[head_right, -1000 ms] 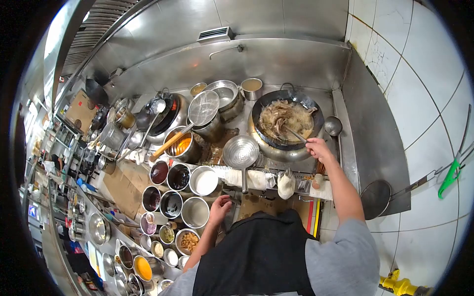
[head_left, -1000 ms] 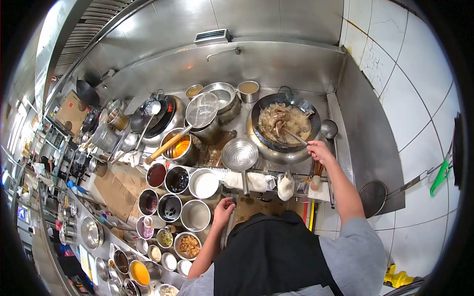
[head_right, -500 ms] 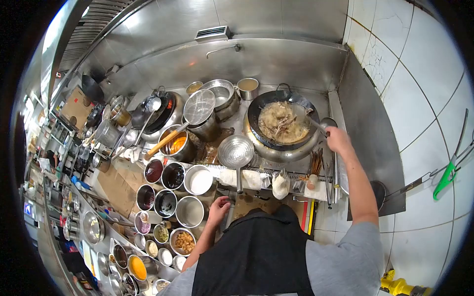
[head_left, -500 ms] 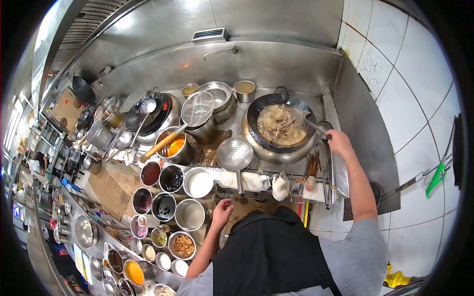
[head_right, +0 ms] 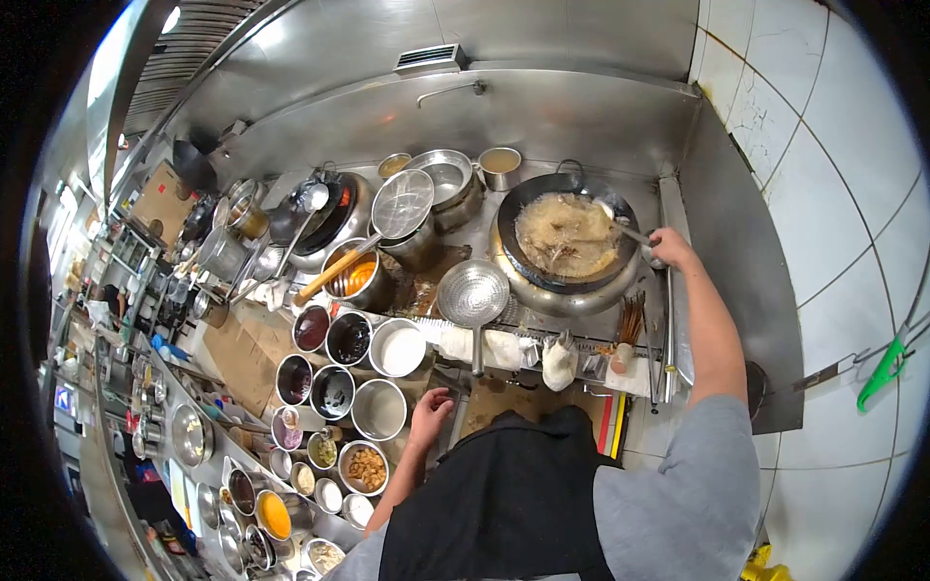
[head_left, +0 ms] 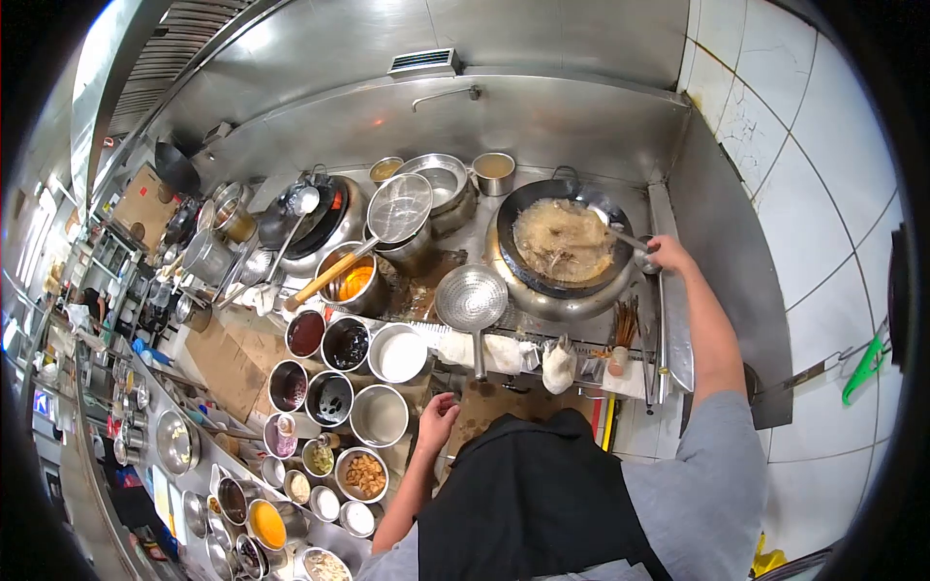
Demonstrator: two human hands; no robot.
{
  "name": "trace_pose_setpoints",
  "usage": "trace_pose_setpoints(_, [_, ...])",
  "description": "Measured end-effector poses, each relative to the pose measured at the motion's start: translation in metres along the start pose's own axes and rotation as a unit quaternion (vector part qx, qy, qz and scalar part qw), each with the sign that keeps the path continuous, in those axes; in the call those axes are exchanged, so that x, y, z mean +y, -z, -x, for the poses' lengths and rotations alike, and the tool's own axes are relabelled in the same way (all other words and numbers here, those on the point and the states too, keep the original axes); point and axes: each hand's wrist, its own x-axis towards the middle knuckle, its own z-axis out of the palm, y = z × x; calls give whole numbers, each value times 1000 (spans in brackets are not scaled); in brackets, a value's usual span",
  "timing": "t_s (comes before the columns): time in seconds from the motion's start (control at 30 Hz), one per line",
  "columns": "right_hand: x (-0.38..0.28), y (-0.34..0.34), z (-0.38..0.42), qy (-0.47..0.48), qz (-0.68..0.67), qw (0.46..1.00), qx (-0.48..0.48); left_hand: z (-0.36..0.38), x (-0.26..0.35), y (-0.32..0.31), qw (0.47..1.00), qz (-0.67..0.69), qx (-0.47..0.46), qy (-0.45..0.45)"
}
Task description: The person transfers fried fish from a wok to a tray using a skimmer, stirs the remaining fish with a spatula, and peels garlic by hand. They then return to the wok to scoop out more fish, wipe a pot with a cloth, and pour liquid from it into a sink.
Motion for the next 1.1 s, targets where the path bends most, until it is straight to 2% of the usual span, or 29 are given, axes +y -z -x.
trace_pose_setpoints(0.03, [-2,1,6,-131,-168,973,-85,5,-2,2,1000,19,12,1])
trace_pose_setpoints(0.07, [-1,-8,9,-130,-172,973,-88,9,-8,6,1000,15,15,2])
trace_pose_setpoints(0.13, [3,-24,14,-198,-325,914,-139,14,-15,11,999,28,13,37])
trace_pose_setpoints(0.2, [4,-64,14,-180,-422,877,-145,16,-24,14,999,5,18,36])
trace_pose_setpoints(0.27, [-9,-106,16,-180,-507,836,-110,12,-46,17,999,-30,14,29])
trace_pose_setpoints(0.33, [-23,-135,17,-166,-557,810,-84,11,-42,16,999,-17,28,41])
trace_pose_setpoints(0.4, [-30,-141,22,-160,-557,812,-68,6,-37,19,999,-29,4,22])
trace_pose_setpoints(0.53, [-48,-101,55,-170,-515,840,-34,-6,-34,17,999,-35,-2,-4])
trace_pose_setpoints(0.6, [-44,-83,66,-152,-470,869,-32,-6,-30,11,1000,-23,19,3])
trace_pose_setpoints(0.67, [-39,-70,68,-141,-453,880,-18,-4,-23,7,1000,-15,3,16])
trace_pose_setpoints(0.73, [-48,-46,78,-116,-376,919,-9,-5,-18,4,999,-8,-15,31])
trace_pose_setpoints(0.77, [-57,-36,84,-101,-297,949,24,-8,-19,3,999,-24,-22,20])
trace_pose_setpoints(0.8, [-56,-33,84,-105,-295,949,25,-11,-19,3,999,-40,-30,9])
trace_pose_setpoints(0.87, [-49,-24,82,-44,-206,976,51,-18,-19,1,999,-35,-36,11])
trace_pose_setpoints(0.93, [-47,-14,81,-61,-162,984,51,-24,-16,-1,998,-43,-43,-16])
trace_pose_setpoints(1.0, [-53,-1,86,25,-4,994,107,-25,-11,-3,998,-40,-44,-27])
trace_pose_setpoints(1.03, [-64,7,89,-15,21,995,94,-23,-6,-4,998,-46,-43,-30])
trace_pose_setpoints(1.1, [-79,17,88,-29,77,991,101,-18,5,-4,997,-58,-46,-29])
